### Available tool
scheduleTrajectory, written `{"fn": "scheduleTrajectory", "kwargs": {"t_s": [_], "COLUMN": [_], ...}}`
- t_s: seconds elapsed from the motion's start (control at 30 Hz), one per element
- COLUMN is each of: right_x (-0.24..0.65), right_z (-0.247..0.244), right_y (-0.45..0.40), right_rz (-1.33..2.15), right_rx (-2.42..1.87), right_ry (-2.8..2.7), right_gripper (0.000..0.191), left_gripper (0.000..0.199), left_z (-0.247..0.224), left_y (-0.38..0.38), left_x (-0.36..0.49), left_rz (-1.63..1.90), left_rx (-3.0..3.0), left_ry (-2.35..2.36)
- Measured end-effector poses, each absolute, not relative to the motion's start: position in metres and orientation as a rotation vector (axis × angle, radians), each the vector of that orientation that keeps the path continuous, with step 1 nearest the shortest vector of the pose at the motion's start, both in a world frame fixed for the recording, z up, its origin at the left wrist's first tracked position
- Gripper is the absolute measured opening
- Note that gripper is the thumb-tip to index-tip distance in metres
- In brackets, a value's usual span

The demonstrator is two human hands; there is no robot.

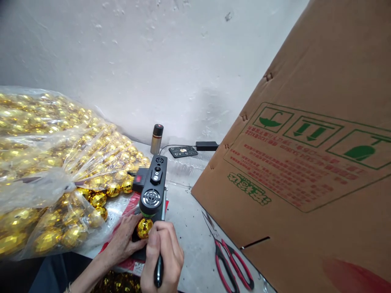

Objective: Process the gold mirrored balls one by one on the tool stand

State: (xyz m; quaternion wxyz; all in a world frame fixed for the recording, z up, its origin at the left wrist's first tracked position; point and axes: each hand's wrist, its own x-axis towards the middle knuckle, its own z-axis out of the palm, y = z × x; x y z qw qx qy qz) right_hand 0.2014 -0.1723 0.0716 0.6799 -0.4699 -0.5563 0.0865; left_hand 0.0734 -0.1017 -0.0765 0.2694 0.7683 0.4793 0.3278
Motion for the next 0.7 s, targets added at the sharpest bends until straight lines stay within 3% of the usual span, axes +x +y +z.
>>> {"fn": "scheduleTrajectory", "kwargs": {"t_s": [0.3, 0.7], "right_x": [0.212, 0.184], "right_z": [0.034, 0.036], "right_y": [-0.158, -0.171], "right_rz": [-0.13, 0.07], "right_rx": [-0.933, -1.085], "right_ry": [-1.37, -1.087], "right_gripper": [0.037, 0.041], "left_gripper": [0.058, 0.062], "left_z": [-0.083, -0.075], "left_y": [-0.102, -0.104], "left_x": [0.07, 0.073], "left_rz": [0.846, 0.797], "left_rx": [2.033, 1.971], "left_ry": [1.243, 1.243]}}
